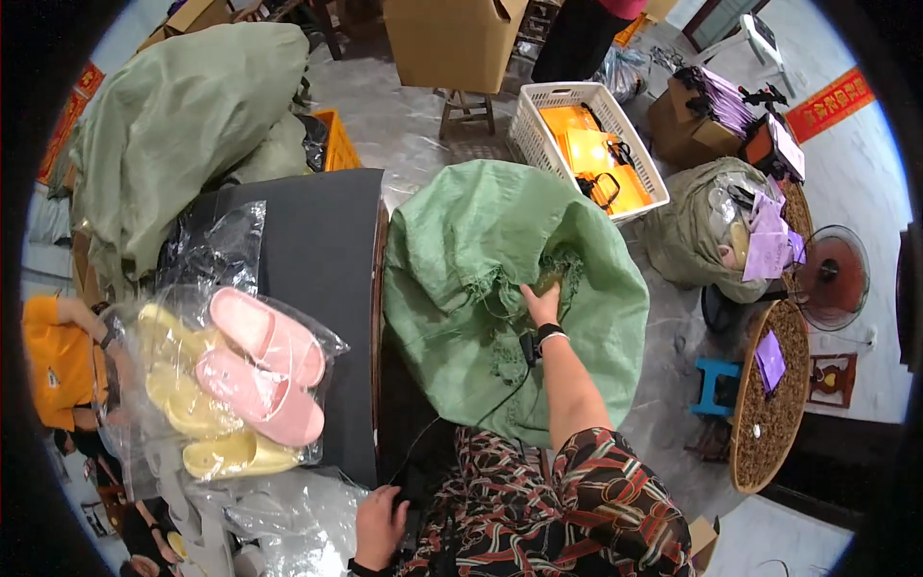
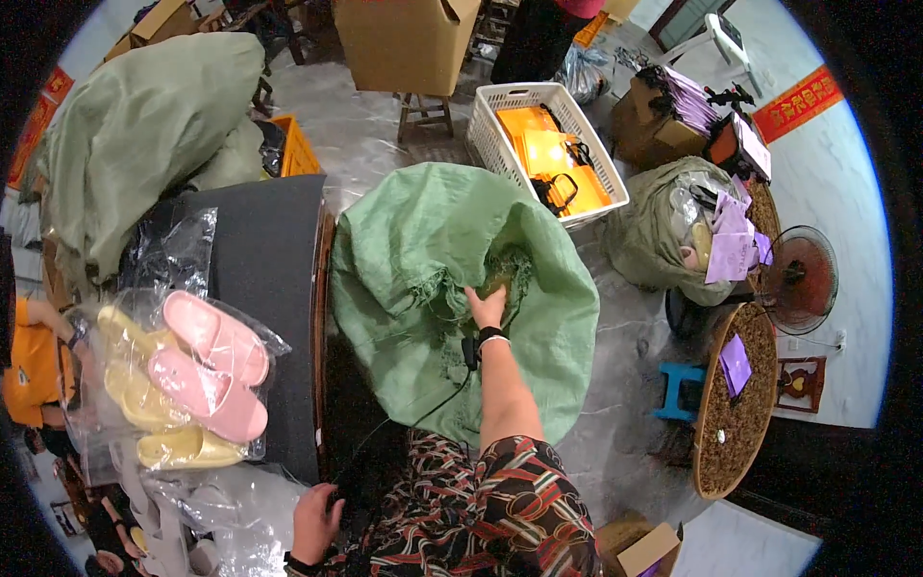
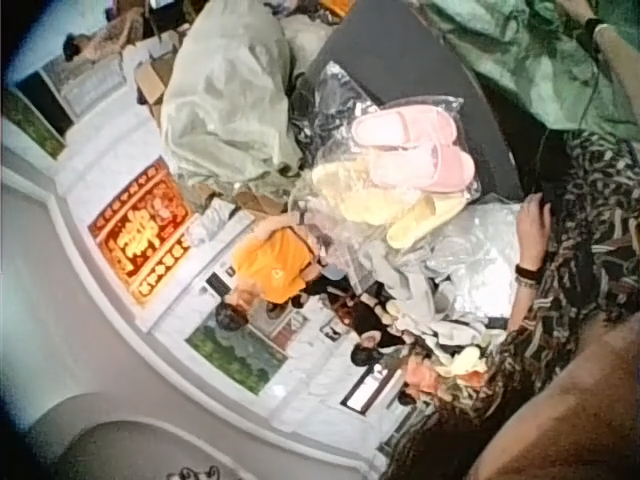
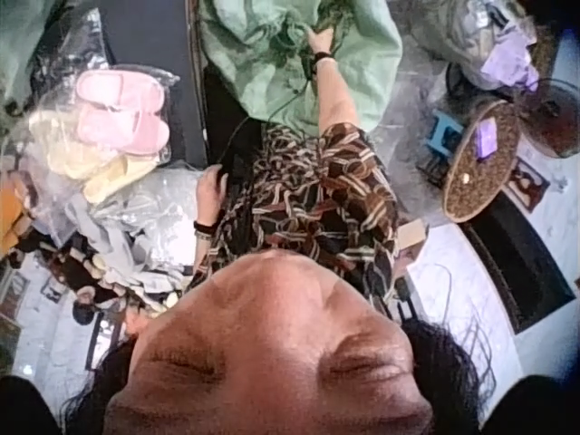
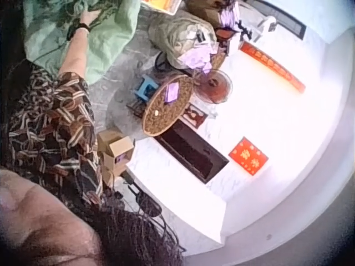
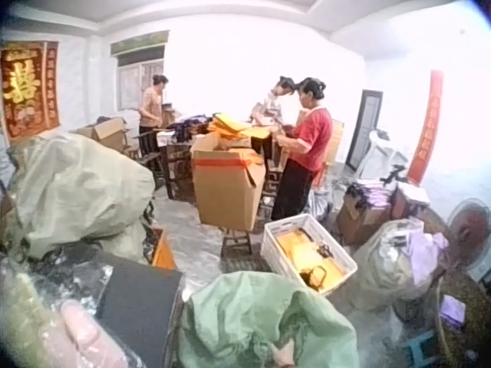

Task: The person is sorting and packaging various colored plastic slides into bags and large sacks.

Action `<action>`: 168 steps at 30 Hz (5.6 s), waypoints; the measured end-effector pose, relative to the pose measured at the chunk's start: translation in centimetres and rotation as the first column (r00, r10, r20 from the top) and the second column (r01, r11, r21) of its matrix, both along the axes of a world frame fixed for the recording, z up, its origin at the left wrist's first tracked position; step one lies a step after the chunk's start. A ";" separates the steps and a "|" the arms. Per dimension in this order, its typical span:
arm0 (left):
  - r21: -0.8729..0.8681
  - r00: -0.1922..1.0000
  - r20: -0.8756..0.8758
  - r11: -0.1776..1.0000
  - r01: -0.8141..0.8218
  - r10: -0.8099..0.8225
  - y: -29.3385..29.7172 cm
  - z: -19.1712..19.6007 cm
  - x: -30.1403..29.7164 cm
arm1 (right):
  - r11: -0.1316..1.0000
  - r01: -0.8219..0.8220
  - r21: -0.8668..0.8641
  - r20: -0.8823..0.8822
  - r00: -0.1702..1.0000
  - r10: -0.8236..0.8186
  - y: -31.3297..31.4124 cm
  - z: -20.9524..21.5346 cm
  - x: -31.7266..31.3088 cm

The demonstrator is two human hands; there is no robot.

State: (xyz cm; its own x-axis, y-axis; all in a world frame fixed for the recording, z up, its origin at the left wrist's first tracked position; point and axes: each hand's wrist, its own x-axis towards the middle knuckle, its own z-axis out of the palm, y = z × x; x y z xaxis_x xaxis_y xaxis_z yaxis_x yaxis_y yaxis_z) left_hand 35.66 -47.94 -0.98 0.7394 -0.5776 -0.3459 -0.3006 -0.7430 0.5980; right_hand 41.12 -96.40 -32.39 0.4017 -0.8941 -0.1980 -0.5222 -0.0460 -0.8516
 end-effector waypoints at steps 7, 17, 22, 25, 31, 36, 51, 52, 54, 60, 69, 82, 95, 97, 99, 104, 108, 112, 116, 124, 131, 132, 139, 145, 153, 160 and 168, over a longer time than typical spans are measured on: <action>-0.290 0.985 -0.018 0.943 0.161 -0.174 -11.4 -6.7 8.2 | 0.832 -0.436 0.344 0.218 0.899 0.381 -2.6 3.0 7.4; -0.271 0.982 -0.180 0.957 -0.107 0.058 -24.8 -18.4 15.6 | 0.412 -0.610 0.677 0.696 0.713 -0.087 -8.4 24.4 12.1; -0.348 0.784 -0.399 0.712 -0.610 0.476 -32.6 -20.9 18.7 | 0.457 -0.454 0.765 0.521 0.853 -0.025 -4.5 21.7 9.4; -0.289 0.735 -0.550 0.735 -0.614 0.397 -33.8 -21.2 20.7 | 0.340 -0.545 0.766 0.547 0.831 0.101 -2.3 19.4 8.6; -0.476 0.650 -0.673 0.465 -0.746 0.354 -29.9 -17.2 22.9 | 0.781 -0.599 0.173 0.154 0.800 0.580 -13.9 19.7 13.8; -0.094 0.962 0.234 0.982 0.164 -0.138 -24.1 -4.0 25.9 | 0.684 -0.416 -0.600 -0.212 0.907 0.365 -19.6 22.1 16.4; -0.472 0.900 -0.293 0.770 -0.429 0.322 -20.2 -3.9 26.7 | -0.072 -0.868 -0.491 -0.521 0.227 0.823 9.4 11.0 16.7; -0.496 0.907 -0.286 0.762 -0.416 0.309 -20.0 -3.5 26.3 | -0.186 -0.811 -0.555 -0.545 0.185 0.818 10.5 12.6 16.8; -0.466 0.918 -0.314 0.803 -0.371 0.242 -19.6 -2.1 25.5 | -0.243 -0.969 -0.029 -0.545 -0.189 0.817 12.3 18.2 19.2; -0.461 0.952 -0.305 0.869 -0.180 0.035 -18.3 -1.4 21.0 | -0.247 -0.969 -0.009 -0.564 -0.200 0.802 12.5 16.1 20.5; -0.572 0.917 -0.363 0.817 -0.077 -0.167 -17.0 -2.1 16.7 | -0.284 -0.957 -0.054 -0.593 -0.198 0.780 13.1 13.8 22.7; -0.568 0.907 -0.411 0.805 -0.174 -0.094 -15.8 0.3 17.6 | -0.310 -0.929 -0.201 -0.672 -0.099 0.734 12.4 12.3 26.6; -0.619 0.901 -0.295 0.782 0.073 -0.318 -13.0 -7.4 12.4 | -0.318 -0.917 -0.241 -0.663 -0.084 0.744 13.1 4.7 24.1; -0.639 0.899 -0.294 0.766 0.067 -0.324 -13.2 -7.2 12.5 | -0.319 -0.916 -0.244 -0.660 -0.084 0.747 13.2 3.7 23.4; -0.667 0.889 -0.330 0.745 0.018 -0.318 -13.5 -7.1 12.6 | -0.318 -0.914 -0.251 -0.657 -0.081 0.749 13.3 2.7 22.9; -0.687 0.890 -0.251 0.718 0.114 -0.382 -12.5 -8.4 11.8 | -0.314 -0.914 -0.258 -0.651 -0.075 0.756 14.1 0.2 20.8; -0.692 0.900 -0.265 0.718 0.072 -0.345 -12.4 -8.1 11.5 | -0.325 -0.909 -0.260 -0.652 -0.083 0.754 14.5 -1.6 19.0; -0.696 0.908 -0.272 0.717 0.042 -0.317 -12.4 -7.7 11.6 | -0.326 -0.906 -0.269 -0.652 -0.078 0.754 14.6 -3.3 17.5; -0.643 0.901 -0.319 0.765 0.022 -0.295 -10.8 -9.0 10.4 | -0.319 -0.905 -0.281 -0.647 -0.066 0.759 15.4 -4.9 15.9; -0.611 0.908 -0.420 0.741 -0.277 -0.007 -13.4 -2.2 13.4 | -0.282 -0.928 -0.243 -0.686 -0.041 0.726 12.6 -7.6 10.2; -0.624 0.895 -0.442 0.737 -0.260 -0.059 -14.0 -1.8 13.1 | -0.252 -0.934 -0.254 -0.691 -0.007 0.723 11.8 -9.7 7.7; -0.650 0.928 -0.362 0.737 -0.186 -0.085 -13.8 -2.1 13.0 | -0.248 -0.934 -0.258 -0.684 -0.005 0.729 12.4 -9.8 7.7; -0.537 0.856 -0.515 0.761 -0.365 0.047 -13.5 -1.2 12.8 | -0.216 -0.946 -0.243 -0.702 0.018 0.712 10.9 -11.2 5.3; -0.576 0.917 -0.400 0.781 -0.241 -0.012 -13.4 -1.4 12.9 | -0.206 -0.943 -0.261 -0.704 0.041 0.709 10.5 -11.7 5.6; -0.505 0.962 -0.260 0.838 -0.208 0.082 -12.7 0.0 13.4 | -0.195 -0.934 -0.300 -0.674 0.063 0.736 13.2 -12.0 7.3; -0.347 0.933 -0.194 0.868 -0.356 0.305 -10.9 -2.8 14.7 | -0.197 -0.934 -0.298 -0.704 0.076 0.706 11.7 -9.5 7.5; -0.421 0.884 0.087 0.821 -0.386 0.460 -8.9 -2.7 18.8 | -0.112 -0.953 0.283 -0.590 -0.265 0.763 10.2 0.9 6.8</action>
State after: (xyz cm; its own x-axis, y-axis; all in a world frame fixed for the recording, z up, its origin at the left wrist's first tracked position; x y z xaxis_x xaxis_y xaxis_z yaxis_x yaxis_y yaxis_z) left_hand 54.48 -56.86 -3.65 0.9679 -0.2514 -0.0053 -0.1372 -0.5458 0.8266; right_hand 47.89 -86.21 -31.51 0.7158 0.2801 -0.6397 0.0546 -0.9357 -0.3485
